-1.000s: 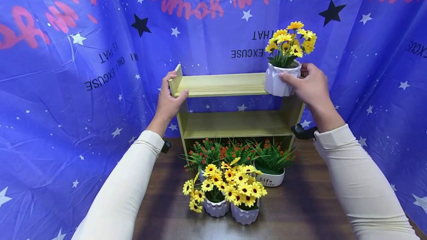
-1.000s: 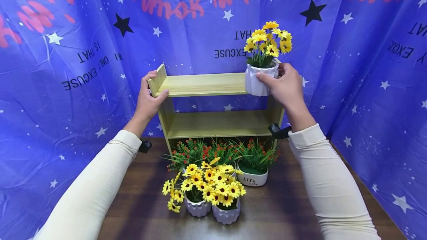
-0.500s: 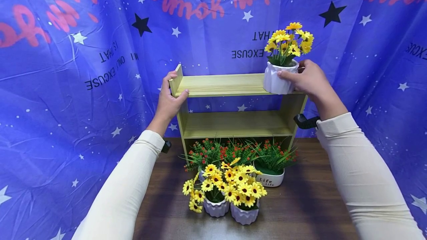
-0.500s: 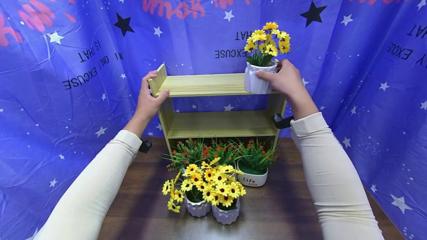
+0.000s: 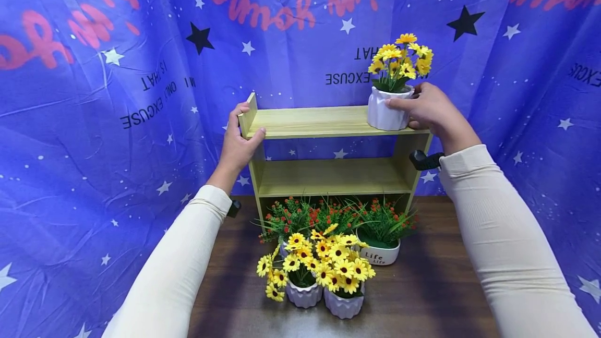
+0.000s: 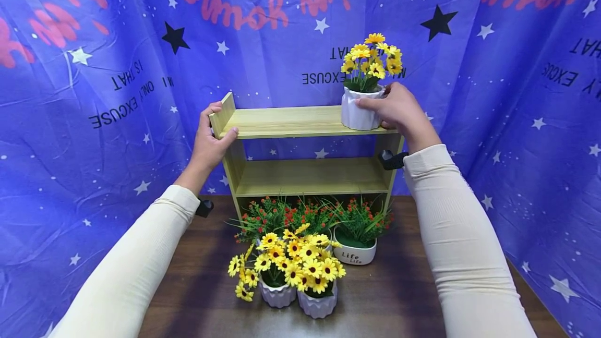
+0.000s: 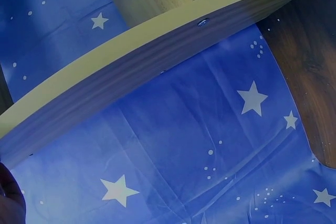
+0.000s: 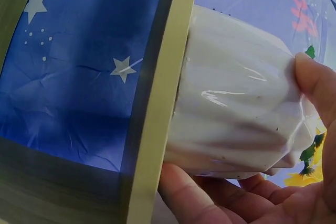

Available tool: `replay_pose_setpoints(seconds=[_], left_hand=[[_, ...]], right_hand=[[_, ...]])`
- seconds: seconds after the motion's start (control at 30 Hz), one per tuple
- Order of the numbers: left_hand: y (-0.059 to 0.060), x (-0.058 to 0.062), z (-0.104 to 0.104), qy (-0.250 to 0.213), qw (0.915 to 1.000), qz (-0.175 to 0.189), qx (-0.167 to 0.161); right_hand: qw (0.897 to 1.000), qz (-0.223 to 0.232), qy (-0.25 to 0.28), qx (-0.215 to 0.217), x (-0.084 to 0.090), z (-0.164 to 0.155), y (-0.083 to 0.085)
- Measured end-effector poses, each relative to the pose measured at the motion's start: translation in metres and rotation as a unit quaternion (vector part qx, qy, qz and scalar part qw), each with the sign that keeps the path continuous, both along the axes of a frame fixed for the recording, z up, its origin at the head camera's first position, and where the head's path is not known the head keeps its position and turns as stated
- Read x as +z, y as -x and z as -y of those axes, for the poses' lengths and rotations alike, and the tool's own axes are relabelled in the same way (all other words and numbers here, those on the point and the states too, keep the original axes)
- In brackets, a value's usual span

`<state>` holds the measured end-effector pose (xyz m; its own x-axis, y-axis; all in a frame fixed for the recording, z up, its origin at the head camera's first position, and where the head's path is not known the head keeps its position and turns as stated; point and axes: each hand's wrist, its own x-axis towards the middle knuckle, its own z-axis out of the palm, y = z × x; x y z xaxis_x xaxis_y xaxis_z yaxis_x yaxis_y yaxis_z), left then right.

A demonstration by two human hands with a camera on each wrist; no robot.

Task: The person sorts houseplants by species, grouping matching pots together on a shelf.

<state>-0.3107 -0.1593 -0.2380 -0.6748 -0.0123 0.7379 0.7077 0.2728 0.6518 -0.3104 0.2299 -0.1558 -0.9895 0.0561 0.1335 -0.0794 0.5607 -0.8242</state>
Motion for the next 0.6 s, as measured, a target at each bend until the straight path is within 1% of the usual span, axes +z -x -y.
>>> replay_pose_setpoints(seconds=[0.17,0.37,0.5,0.6], left_hand=[[-0.0003,0.0006,-0.0005,0.001,1.0,0.002,0.002],[-0.0004,0.0015,-0.0005,0.005,1.0,0.004,0.003],[-0.0006,0.0006,-0.0001,0.0,1.0,0.0,0.002],[-0.0001,-0.0006,-0.0001,-0.004,1.0,-0.002,-0.001]], right_hand=[[1.0,0.013,0.007,-0.01,0.0007,0.0015,0.006],[1.0,0.015,0.016,-0.008,0.0008,0.002,0.0072],[1.0,0.004,0.008,-0.011,-0.003,0.0021,0.0054],[1.0,-0.016,0.01,-0.008,-0.0079,0.0016,0.0006]])
